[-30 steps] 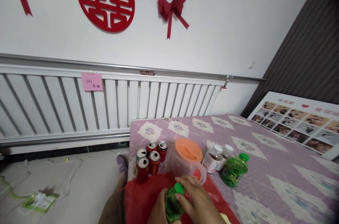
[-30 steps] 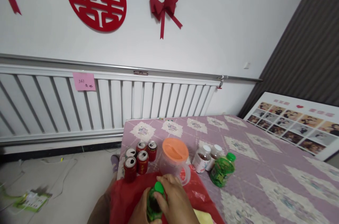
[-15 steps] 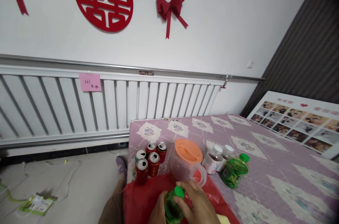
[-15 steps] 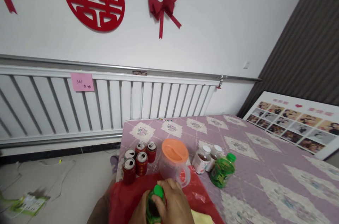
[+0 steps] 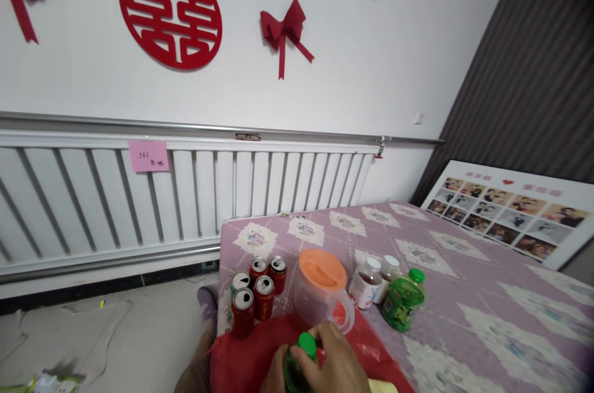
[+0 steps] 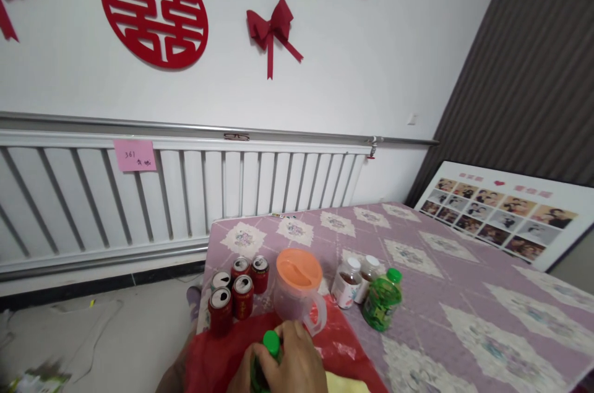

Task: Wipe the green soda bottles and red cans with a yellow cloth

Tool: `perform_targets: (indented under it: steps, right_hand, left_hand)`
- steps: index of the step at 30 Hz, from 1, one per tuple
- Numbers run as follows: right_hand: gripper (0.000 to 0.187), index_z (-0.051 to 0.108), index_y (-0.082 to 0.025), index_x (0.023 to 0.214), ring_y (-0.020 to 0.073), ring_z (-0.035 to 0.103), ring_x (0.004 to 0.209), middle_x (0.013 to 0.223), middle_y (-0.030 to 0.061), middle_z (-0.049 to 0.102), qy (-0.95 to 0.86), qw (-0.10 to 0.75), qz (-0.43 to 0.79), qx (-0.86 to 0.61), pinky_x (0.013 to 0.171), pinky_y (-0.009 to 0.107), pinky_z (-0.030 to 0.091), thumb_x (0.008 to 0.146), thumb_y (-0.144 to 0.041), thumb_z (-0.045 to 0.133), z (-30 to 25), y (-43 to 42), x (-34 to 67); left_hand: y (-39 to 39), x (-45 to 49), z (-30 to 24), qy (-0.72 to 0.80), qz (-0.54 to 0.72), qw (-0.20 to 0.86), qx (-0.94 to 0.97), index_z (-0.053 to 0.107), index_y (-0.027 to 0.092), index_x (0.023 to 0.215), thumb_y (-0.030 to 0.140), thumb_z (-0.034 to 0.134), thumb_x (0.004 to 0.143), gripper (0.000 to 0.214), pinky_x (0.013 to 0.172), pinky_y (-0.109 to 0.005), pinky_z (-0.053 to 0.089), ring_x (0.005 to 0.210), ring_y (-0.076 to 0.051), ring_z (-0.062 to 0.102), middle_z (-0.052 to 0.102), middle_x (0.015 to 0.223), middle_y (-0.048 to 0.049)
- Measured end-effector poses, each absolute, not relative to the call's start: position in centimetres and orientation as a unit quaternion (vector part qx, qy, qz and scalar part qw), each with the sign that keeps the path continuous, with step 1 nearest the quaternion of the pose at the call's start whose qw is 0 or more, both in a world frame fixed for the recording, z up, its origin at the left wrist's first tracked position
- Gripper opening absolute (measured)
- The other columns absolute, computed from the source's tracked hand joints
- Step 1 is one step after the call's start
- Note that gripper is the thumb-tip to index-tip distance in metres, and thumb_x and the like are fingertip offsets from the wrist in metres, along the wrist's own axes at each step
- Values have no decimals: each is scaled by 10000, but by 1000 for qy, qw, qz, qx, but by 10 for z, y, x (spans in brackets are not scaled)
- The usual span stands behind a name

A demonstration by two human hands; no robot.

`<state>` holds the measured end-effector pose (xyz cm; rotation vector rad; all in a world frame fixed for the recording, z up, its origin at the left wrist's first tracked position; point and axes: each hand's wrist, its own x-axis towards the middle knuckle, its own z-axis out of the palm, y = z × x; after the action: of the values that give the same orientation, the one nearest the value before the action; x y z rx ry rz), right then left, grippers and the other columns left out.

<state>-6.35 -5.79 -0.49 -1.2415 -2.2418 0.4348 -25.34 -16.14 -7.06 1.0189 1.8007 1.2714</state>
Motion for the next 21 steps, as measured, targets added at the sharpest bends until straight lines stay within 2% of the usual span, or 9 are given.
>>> perform_targets:
  steps: [2, 4, 7, 9, 15, 21]
  right_hand:
    - [141, 601, -242, 745, 242, 675, 808, 804, 44, 703, -826, 268, 165, -467, 721, 324, 510, 792, -365, 649, -5, -58, -64]
    - [158, 646, -230, 833, 258, 689, 876, 887, 62, 728, -823, 272, 172, -468, 779, 342, 525, 785, -379, 656, -7, -58, -63]
    - [407, 672, -197, 1125, 288, 663, 1088, 1156, 107, 717, -821, 286, 196, -453, 930, 367, 517, 771, -397, 665, -12, -56, -59]
    - [481, 655, -200, 1223, 282, 643, 1148, 1230, 108, 696, -822, 297, 224, -432, 972, 359, 506, 778, -383, 651, -15, -53, -56]
    - [326, 729, -236, 1099, 232, 696, 1002, 1052, 76, 753, -821, 317, 297, -371, 886, 298, 537, 829, -350, 585, -14, -49, -49]
    - [194, 708, -239, 922, 218, 696, 888, 923, 43, 749, -800, 333, 304, -394, 816, 287, 533, 772, -320, 614, -18, -50, -53]
  left_hand:
    - [-167, -272, -69, 702, 490, 342, 388, 492, 400, 1367, 469, 735, 669, 742, 1091, -488, 433, 1300, -364, 534, 724, 1190, 2]
    - [-169, -280, -70, 703, 490, 339, 388, 459, 394, 1397, 458, 728, 673, 775, 1111, -494, 413, 1304, -361, 531, 718, 1208, -1]
    - [-169, -282, -74, 705, 489, 336, 389, 405, 369, 1438, 446, 707, 697, 804, 1130, -523, 378, 1314, -360, 524, 729, 1191, -14]
    - [-169, -282, -78, 708, 486, 334, 388, 379, 376, 1449, 436, 709, 696, 824, 1130, -536, 375, 1326, -362, 513, 738, 1169, -10]
    - [-167, -281, -82, 711, 480, 338, 387, 386, 358, 1454, 463, 717, 672, 856, 1124, -534, 395, 1329, -372, 507, 732, 1182, -38]
    - [-162, -281, -83, 707, 472, 350, 392, 398, 418, 1435, 472, 738, 621, 884, 1086, -502, 447, 1330, -378, 505, 724, 1199, -5]
